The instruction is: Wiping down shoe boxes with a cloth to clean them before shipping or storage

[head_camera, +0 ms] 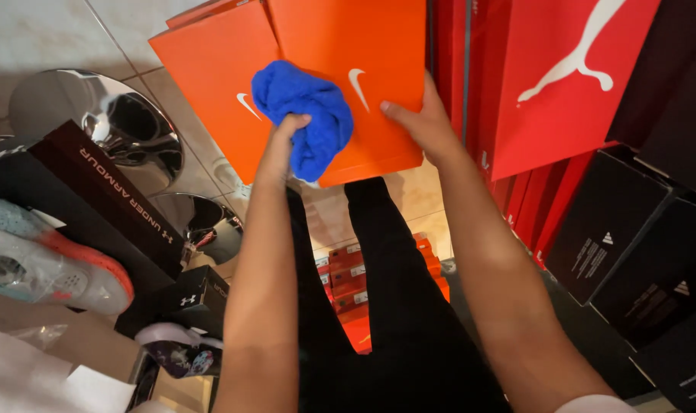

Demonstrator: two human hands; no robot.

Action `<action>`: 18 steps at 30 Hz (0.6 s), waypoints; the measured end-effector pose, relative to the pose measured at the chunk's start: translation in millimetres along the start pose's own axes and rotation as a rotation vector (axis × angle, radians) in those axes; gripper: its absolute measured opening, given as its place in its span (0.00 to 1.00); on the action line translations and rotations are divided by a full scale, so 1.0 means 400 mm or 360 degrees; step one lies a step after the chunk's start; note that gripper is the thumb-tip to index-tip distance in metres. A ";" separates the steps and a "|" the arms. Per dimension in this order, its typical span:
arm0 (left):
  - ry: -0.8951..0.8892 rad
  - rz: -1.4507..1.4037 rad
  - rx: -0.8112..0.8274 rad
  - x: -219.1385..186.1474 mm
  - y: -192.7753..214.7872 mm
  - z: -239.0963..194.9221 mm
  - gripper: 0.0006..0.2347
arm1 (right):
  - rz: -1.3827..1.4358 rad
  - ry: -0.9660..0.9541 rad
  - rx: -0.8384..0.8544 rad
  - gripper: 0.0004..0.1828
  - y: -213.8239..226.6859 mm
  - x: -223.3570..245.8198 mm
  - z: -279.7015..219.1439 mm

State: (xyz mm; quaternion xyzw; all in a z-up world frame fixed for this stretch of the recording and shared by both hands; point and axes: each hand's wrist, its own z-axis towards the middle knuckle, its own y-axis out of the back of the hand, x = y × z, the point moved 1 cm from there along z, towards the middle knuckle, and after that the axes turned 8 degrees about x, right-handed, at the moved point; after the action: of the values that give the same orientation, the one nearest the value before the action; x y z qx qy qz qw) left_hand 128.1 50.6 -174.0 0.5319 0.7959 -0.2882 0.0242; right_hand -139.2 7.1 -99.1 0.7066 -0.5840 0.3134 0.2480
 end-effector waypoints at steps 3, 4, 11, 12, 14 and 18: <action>0.0018 0.0025 -0.0048 0.060 0.119 -0.028 0.19 | -0.0044 -0.0014 0.0029 0.44 0.008 -0.010 -0.073; 0.0078 0.0002 -0.0113 0.094 0.173 -0.049 0.26 | -0.0122 -0.0068 -0.0006 0.49 0.010 -0.019 -0.115; -0.0139 0.0173 -0.0029 -0.058 -0.044 -0.582 0.23 | 0.0475 0.0037 0.0271 0.54 -0.030 0.084 -0.469; 0.0224 0.0532 -0.0229 -0.080 -0.100 -0.626 0.30 | 0.0599 0.0031 0.0183 0.56 -0.031 0.104 -0.531; 0.0530 0.0948 -0.0420 -0.101 -0.168 -0.714 0.37 | 0.0746 0.0092 0.0062 0.57 -0.038 0.163 -0.659; 0.0253 0.0738 0.0101 -0.115 -0.269 -0.833 0.35 | 0.0594 0.0155 -0.0175 0.56 -0.052 0.333 -0.911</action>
State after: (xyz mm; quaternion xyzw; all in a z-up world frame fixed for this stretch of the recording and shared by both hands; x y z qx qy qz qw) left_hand 144.7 144.9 165.7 0.7218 0.6425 -0.2570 0.0104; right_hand -158.3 183.1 246.8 0.5555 -0.7083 0.3555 0.2517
